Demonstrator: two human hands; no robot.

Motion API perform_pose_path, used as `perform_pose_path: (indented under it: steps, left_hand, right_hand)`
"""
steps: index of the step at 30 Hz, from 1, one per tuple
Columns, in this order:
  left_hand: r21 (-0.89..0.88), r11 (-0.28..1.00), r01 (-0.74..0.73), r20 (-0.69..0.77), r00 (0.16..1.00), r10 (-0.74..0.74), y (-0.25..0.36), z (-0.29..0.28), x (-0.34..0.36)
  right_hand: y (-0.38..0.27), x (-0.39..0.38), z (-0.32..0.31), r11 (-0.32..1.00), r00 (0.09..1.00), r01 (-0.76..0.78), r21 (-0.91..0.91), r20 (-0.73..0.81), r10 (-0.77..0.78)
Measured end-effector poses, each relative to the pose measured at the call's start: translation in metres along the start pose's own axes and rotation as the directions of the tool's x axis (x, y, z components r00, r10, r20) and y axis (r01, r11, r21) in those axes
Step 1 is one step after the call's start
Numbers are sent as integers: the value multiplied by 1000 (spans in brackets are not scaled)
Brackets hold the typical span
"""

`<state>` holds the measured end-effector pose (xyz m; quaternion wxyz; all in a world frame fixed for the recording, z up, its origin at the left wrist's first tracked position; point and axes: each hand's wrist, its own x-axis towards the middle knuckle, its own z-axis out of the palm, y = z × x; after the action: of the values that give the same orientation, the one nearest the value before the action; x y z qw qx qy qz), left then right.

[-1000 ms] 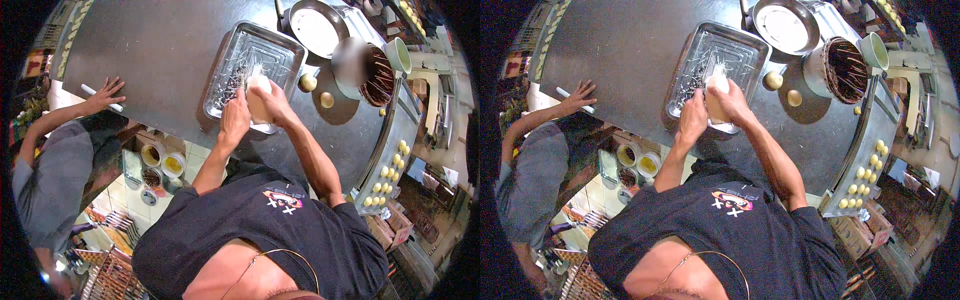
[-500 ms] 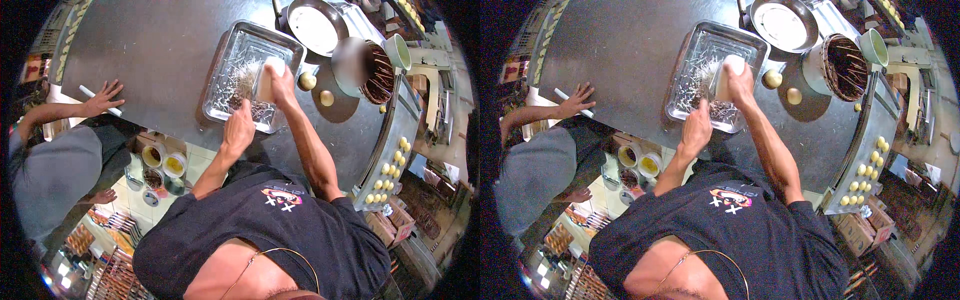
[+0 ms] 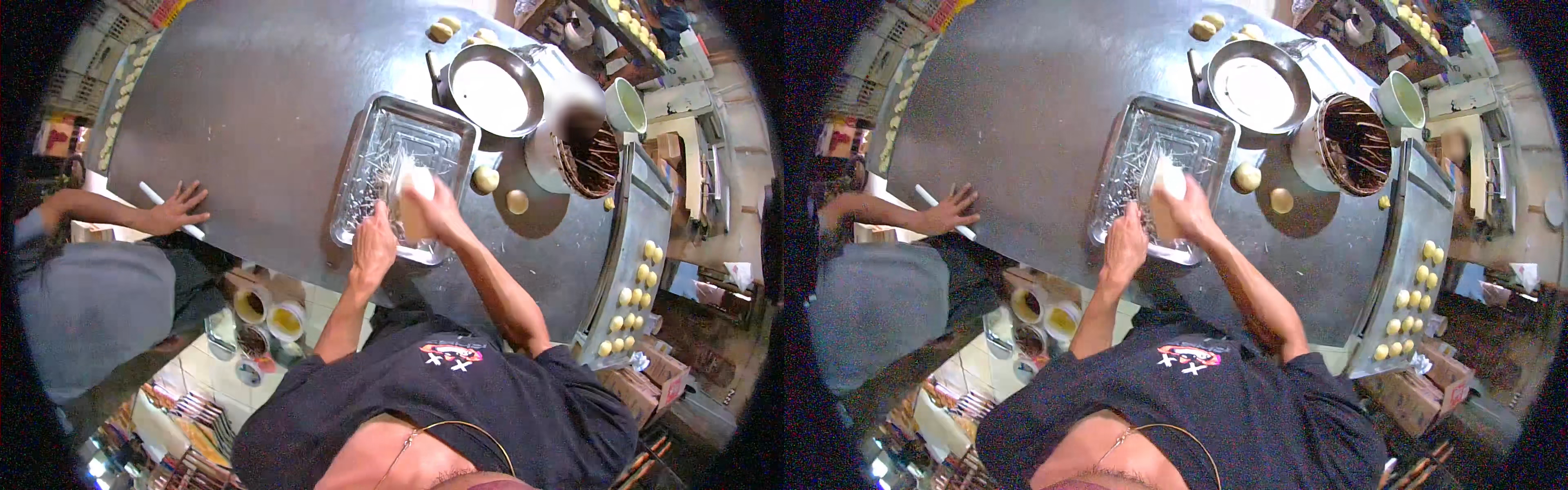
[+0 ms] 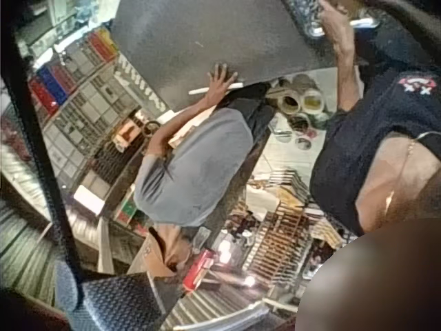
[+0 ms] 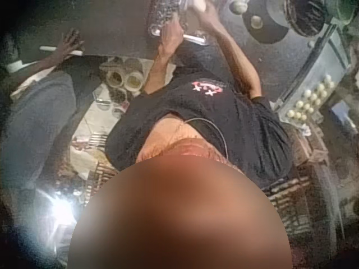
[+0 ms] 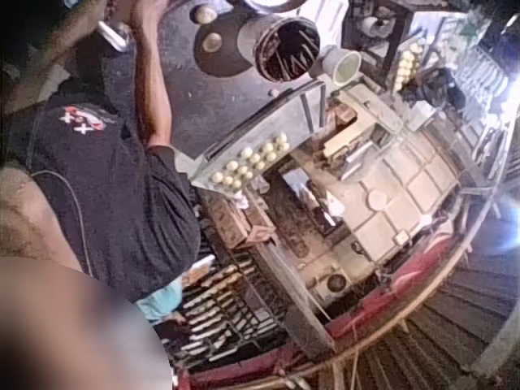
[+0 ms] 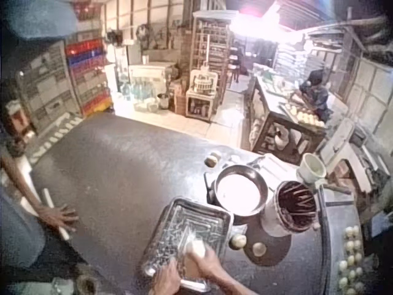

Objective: Preparing dough balls by flattening them with a rolling pin, filling them with chocolate and grated cheese, and then brushing the finished rolls with egg wash.

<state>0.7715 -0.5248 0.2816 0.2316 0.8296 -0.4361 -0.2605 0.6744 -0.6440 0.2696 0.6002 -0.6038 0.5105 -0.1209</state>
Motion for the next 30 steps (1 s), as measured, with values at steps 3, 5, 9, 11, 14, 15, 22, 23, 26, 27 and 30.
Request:
perform_pose_path:
  steps: [3, 5, 9, 11, 14, 15, 22, 23, 26, 27, 30]
  left_hand:
    - [25, 998, -54, 4, 999, 54, 12, -8, 2]
    - [56, 997, -48, 75, 996, 44, 24, -5, -17]
    - [19, 996, -87, 14, 996, 87, 9, -6, -17]
    - [33, 988, -148, -77, 986, 151, 13, -21, 6]
    - [104, 990, -90, 52, 995, 85, 15, -19, 1]
    - [118, 990, -82, 97, 993, 71, 21, -11, -14]
    - [56, 995, -79, -24, 996, 80, -4, 1, -9]
    - [65, 994, -88, -12, 996, 89, -3, 1, -4]
    - [83, 993, -79, 55, 996, 75, 17, 1, -18]
    - [103, 993, -55, 93, 995, 46, 21, -2, -26]
    - [64, 995, -77, 63, 995, 73, 21, 2, -45]
  right_hand:
    - [17, -3, 9, 996, 1000, 14, 91, 7, -15]
    - [0, 19, -4, 987, 981, -14, 161, -189, 45]
    - [-12, 22, -15, 988, 966, -36, 148, -248, 72]
    - [6, 2, 0, 989, 998, -12, 145, -67, 22]
    - [19, 19, 5, 990, 996, 78, 115, -54, -72]
    - [17, 41, -8, 981, 984, 54, 188, -178, -20]
    - [13, 4, -7, 988, 994, -38, 148, 104, 22]
    - [11, -5, -1, 994, 989, 14, 109, 143, -29]
    - [2, 11, -4, 984, 996, -82, 160, -32, 88]
    - [3, 20, -5, 978, 988, -58, 199, -128, 85]
    - [6, 39, -21, 961, 962, -3, 278, -262, 79]
